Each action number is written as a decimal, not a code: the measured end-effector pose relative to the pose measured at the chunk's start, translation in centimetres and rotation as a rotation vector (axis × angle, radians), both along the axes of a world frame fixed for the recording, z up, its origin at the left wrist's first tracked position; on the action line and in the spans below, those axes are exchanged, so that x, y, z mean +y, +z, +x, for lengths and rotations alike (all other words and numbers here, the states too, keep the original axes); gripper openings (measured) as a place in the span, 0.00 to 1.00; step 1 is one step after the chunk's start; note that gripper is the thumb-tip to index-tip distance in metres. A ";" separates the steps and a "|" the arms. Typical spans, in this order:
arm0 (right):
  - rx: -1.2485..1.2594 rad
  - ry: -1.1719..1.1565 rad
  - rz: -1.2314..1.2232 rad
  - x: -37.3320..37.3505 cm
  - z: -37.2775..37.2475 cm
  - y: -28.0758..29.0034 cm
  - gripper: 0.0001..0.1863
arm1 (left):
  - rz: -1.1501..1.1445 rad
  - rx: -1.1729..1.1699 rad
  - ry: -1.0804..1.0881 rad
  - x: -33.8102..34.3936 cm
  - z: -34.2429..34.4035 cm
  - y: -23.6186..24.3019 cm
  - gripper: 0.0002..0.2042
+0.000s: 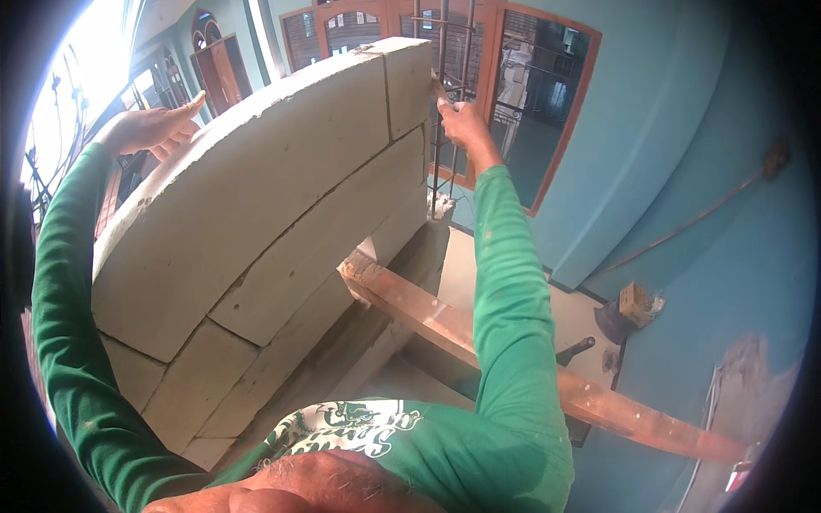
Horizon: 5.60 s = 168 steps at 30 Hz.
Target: The person applies plaster to a curved wall using a trowel and hawk. They repeatedly scoop plaster from a bucket, spread it onto the wall, and smooth the surface. The person also places a white tile onto the plastered area and adjusts its position.
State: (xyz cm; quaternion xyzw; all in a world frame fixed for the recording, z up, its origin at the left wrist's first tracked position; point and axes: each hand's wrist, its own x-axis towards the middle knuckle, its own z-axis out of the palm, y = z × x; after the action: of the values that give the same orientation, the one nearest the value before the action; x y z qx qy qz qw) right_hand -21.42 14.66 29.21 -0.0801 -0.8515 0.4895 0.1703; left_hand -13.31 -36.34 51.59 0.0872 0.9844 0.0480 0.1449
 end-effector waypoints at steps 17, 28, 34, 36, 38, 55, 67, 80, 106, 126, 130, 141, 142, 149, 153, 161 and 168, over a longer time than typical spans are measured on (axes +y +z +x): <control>0.558 -0.338 -0.149 -3.5 -5.0 0.5 0.22 | -0.008 -0.057 0.003 1.5 -1.8 -0.5 0.50; 0.564 -0.271 -0.102 -1.2 -7.9 6.0 0.23 | -0.327 0.294 -0.374 7.7 -4.0 6.7 0.37; 0.593 -0.201 -0.267 -2.0 -10.1 9.1 0.23 | -0.192 0.619 -0.553 17.9 -5.5 9.6 0.23; 0.544 -0.202 -0.252 -1.6 -11.0 9.8 0.24 | -0.289 0.730 -0.526 22.2 -7.8 8.5 0.22; 0.526 -0.210 -0.233 -1.3 -11.4 10.3 0.24 | -0.379 0.808 -0.476 25.2 -11.1 6.9 0.22; 0.558 0.154 -0.741 2.3 -14.9 9.3 0.17 | -0.393 0.717 -0.724 35.1 -29.0 0.7 0.30; 0.549 0.292 -0.740 1.4 -14.0 8.9 0.21 | -0.326 0.488 -0.657 33.6 -34.3 1.8 0.25; 0.595 0.299 -0.733 1.2 -15.6 8.2 0.21 | -0.231 0.548 -1.196 35.5 -43.1 -0.2 0.17; -0.400 0.453 0.451 -3.2 16.2 -21.9 0.48 | -0.332 0.849 -1.050 35.9 -40.1 0.7 0.19; -0.409 0.218 0.532 -8.7 21.4 -26.0 0.52 | -0.821 1.088 -0.998 37.1 -43.5 1.1 0.15; -0.365 0.227 0.546 -8.8 21.2 -26.4 0.49 | -0.770 1.132 -1.131 35.7 -45.4 1.9 0.16; -0.340 0.286 0.545 -9.1 21.2 -26.1 0.45 | -0.418 1.242 -1.323 32.4 -49.7 4.6 0.15; -0.337 0.291 0.538 -9.1 21.1 -26.0 0.45 | -0.342 1.197 -1.295 32.3 -50.3 4.6 0.14; -0.414 0.228 0.538 -7.4 20.5 -25.9 0.45 | -0.818 1.141 -0.922 35.3 -44.1 5.4 0.09; -0.378 0.318 0.554 -9.0 21.1 -25.8 0.46 | -0.983 1.219 -0.660 26.6 -48.3 9.9 0.07; -0.420 0.289 0.547 -8.1 20.8 -25.9 0.46 | -0.320 0.985 -0.792 26.2 -50.2 9.6 0.14; -0.426 0.293 0.533 -8.2 20.8 -25.3 0.46 | -0.203 1.044 -0.896 31.0 -47.2 9.0 0.18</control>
State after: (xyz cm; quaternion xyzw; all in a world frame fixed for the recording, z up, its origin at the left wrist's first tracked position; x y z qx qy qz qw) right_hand -0.58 6.44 3.91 -0.0102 -0.9678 0.2422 -0.0677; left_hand -60.47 -5.32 60.58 0.4828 0.7942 -0.1569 -0.3341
